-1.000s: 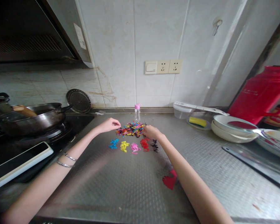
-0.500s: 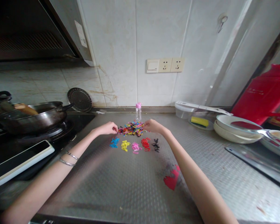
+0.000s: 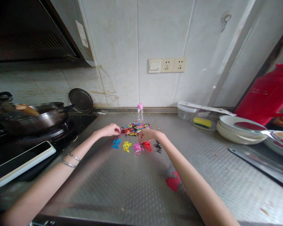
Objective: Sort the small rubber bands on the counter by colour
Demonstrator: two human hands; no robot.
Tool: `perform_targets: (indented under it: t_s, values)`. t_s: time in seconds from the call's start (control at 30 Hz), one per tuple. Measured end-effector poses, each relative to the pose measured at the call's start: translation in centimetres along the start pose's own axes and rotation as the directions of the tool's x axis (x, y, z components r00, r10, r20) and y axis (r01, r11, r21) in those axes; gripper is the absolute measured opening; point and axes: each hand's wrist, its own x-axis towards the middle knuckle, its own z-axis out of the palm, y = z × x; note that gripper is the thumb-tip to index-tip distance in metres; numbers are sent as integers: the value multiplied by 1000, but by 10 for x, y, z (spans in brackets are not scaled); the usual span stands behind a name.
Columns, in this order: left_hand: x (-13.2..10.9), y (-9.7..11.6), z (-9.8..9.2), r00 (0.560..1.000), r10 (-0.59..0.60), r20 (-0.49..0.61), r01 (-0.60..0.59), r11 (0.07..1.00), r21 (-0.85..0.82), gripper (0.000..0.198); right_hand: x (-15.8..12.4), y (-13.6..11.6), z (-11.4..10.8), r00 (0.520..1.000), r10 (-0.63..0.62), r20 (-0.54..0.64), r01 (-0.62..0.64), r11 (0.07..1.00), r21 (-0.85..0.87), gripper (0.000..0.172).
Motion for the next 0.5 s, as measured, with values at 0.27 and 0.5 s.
perform_targets:
  t_s: [0.27, 0.5]
  values:
    - [-2, -3, 8, 998, -12, -54, 14, 999, 35, 18, -6, 1, -12, 991, 14, -136, -17, 1000, -23, 24]
    - [-1, -3, 10, 993, 49, -109, -46, 998, 37, 19, -13, 2, -20, 968, 32, -247, -46, 998, -53, 24]
